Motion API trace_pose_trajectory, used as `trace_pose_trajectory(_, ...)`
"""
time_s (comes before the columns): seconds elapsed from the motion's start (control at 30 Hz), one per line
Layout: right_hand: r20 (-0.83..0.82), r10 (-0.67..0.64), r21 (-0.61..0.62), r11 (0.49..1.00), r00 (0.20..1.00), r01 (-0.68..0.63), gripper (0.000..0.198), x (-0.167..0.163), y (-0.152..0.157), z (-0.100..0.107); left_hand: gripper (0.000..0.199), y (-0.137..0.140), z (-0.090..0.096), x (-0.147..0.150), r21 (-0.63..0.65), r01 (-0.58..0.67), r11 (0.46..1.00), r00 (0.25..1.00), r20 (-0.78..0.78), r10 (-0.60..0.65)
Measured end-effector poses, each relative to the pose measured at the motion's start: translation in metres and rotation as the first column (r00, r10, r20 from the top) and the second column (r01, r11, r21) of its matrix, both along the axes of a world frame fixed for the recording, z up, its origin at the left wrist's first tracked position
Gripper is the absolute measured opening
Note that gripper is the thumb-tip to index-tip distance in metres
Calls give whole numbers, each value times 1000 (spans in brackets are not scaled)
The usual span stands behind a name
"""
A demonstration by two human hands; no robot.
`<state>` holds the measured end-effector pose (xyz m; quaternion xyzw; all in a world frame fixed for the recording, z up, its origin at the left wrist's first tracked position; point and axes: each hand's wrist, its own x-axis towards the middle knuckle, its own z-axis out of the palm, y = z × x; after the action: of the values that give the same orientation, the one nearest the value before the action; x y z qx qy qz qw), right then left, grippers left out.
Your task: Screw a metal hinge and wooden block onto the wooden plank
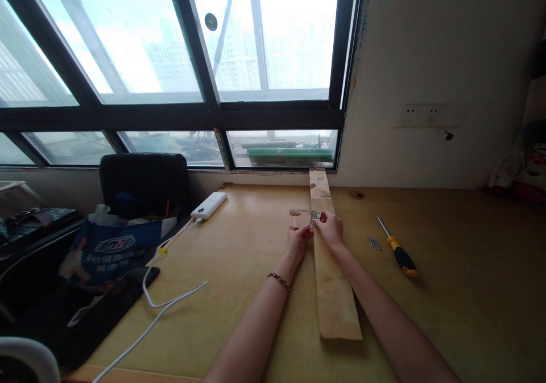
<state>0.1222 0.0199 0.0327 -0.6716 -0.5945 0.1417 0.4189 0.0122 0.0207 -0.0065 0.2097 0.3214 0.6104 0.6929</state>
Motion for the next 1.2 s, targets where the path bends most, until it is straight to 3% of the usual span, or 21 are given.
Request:
trace_pose_trajectory(0.27,166,6,9,1000,986,-7,18,1,-1,0,28,1,-4,0,30,35,999,997,-65,-33)
trace_pose_trajectory(0.77,275,42,-48,998,961,-30,33,-3,-4,4,30,1,-2,0,26,28,999,999,-46,-27)
trace_pose_trajectory(0.93,244,15,-22,1000,970,-10,40,-3,-5,5,22,0,-1,0,-5,25,1000,998,-63,-26)
trace_pose_trajectory(1.2,211,33,-7,999,977,-32,25,-1,-4,1,29,-1,3,1,-2,18,1000,998,-52,-19)
